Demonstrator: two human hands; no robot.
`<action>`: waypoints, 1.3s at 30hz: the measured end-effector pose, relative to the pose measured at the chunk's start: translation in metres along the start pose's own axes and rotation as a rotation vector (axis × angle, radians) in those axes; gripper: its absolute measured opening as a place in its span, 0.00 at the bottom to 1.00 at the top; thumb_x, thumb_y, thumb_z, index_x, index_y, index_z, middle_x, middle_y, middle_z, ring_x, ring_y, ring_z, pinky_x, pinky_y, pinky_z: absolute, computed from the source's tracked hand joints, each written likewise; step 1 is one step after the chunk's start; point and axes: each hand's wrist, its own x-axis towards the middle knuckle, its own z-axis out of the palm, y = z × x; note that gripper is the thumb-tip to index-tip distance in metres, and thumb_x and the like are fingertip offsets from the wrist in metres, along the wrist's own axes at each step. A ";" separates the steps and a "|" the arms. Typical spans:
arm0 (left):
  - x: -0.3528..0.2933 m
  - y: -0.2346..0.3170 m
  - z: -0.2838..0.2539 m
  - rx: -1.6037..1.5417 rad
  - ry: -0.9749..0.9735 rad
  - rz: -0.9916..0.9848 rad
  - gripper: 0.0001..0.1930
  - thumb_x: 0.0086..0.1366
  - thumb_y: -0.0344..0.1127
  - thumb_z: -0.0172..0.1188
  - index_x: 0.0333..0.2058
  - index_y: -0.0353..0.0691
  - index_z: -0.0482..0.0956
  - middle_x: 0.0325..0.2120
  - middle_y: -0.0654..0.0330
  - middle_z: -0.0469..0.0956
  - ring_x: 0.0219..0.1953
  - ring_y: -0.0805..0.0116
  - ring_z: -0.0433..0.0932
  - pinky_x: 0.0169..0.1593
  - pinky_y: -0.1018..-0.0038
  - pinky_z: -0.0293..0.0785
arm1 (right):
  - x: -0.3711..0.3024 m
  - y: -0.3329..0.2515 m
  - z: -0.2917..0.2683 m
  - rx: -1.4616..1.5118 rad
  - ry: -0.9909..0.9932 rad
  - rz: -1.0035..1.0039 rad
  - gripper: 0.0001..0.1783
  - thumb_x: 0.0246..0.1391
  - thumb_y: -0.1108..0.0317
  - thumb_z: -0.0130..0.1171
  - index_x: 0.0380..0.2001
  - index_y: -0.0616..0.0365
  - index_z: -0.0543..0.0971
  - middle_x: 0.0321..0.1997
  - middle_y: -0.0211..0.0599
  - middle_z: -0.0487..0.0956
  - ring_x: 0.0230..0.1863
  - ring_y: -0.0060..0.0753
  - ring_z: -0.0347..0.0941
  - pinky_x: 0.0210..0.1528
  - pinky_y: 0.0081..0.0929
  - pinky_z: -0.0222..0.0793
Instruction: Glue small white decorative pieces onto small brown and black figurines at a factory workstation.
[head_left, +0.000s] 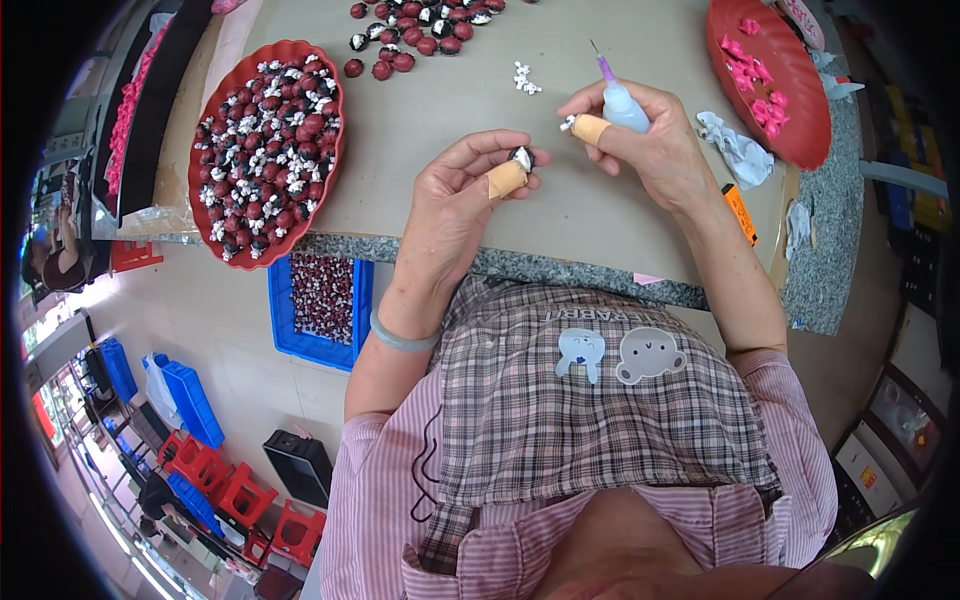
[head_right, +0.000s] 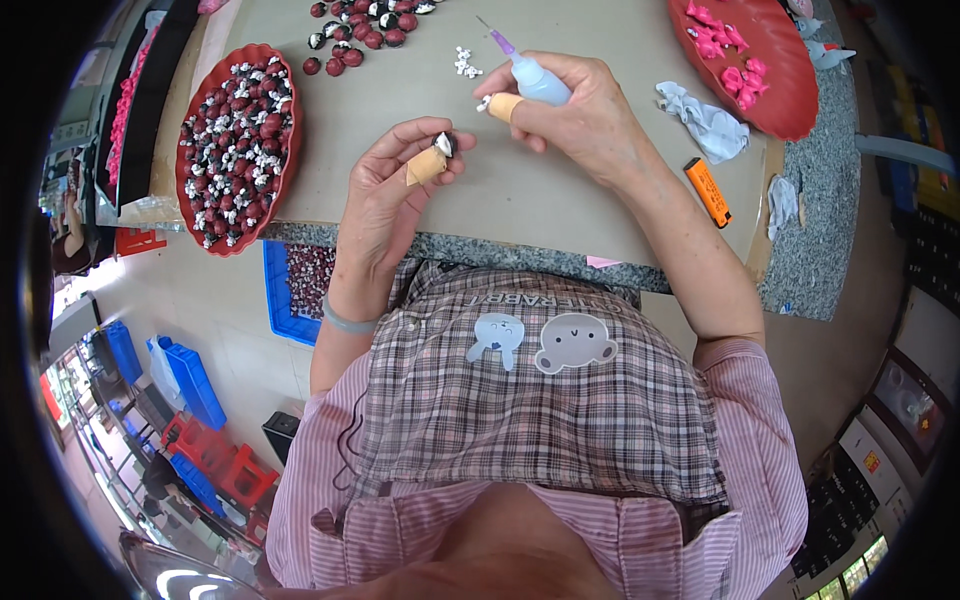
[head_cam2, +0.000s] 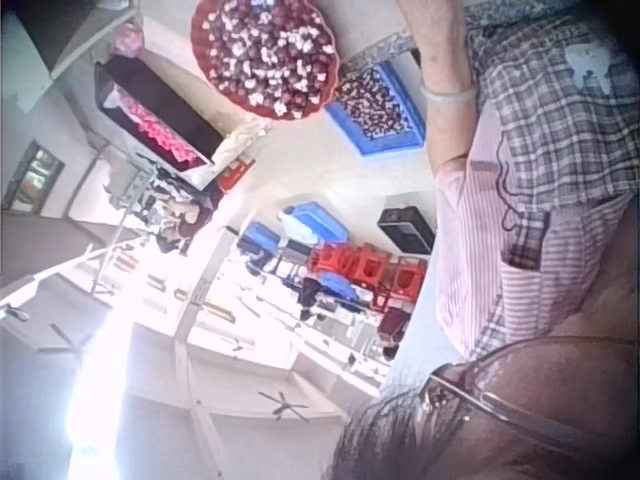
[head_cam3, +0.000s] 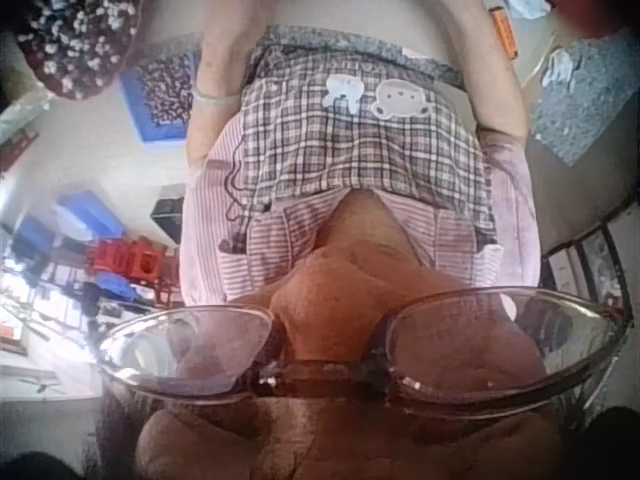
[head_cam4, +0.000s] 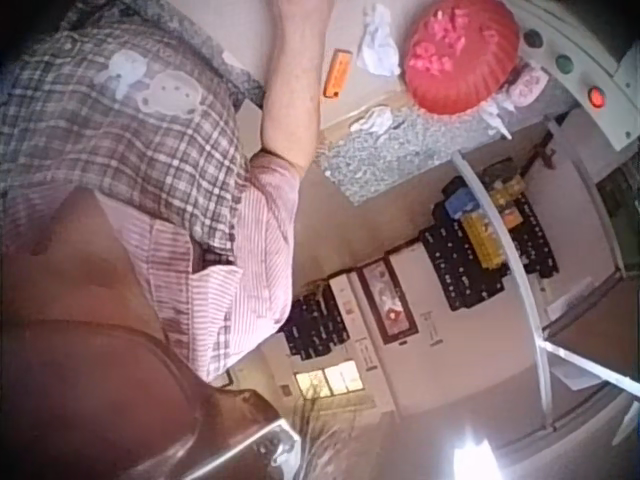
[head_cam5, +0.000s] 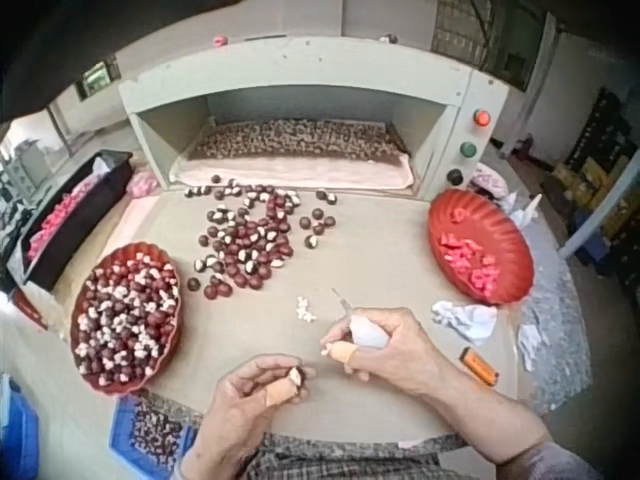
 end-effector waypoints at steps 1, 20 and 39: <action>0.000 -0.001 0.002 -0.021 -0.012 0.008 0.15 0.62 0.26 0.58 0.48 0.32 0.74 0.40 0.51 0.79 0.38 0.70 0.79 0.44 0.77 0.76 | -0.004 0.000 0.001 -0.004 -0.002 -0.011 0.07 0.48 0.75 0.59 0.33 0.60 0.80 0.23 0.26 0.76 0.22 0.13 0.69 0.22 0.14 0.63; -0.006 -0.014 0.021 0.203 0.048 0.113 0.15 0.61 0.22 0.59 0.47 0.28 0.75 0.37 0.54 0.80 0.38 0.70 0.80 0.45 0.77 0.77 | -0.038 0.012 0.018 -0.532 0.179 -0.356 0.05 0.47 0.78 0.63 0.28 0.62 0.78 0.26 0.28 0.79 0.24 0.16 0.74 0.25 0.15 0.68; -0.007 -0.010 0.024 0.649 0.054 0.397 0.14 0.54 0.17 0.58 0.40 0.35 0.82 0.34 0.56 0.79 0.36 0.70 0.80 0.39 0.77 0.79 | -0.050 0.033 0.036 -0.112 0.233 -0.372 0.07 0.46 0.80 0.65 0.31 0.64 0.79 0.28 0.34 0.78 0.24 0.21 0.75 0.24 0.17 0.70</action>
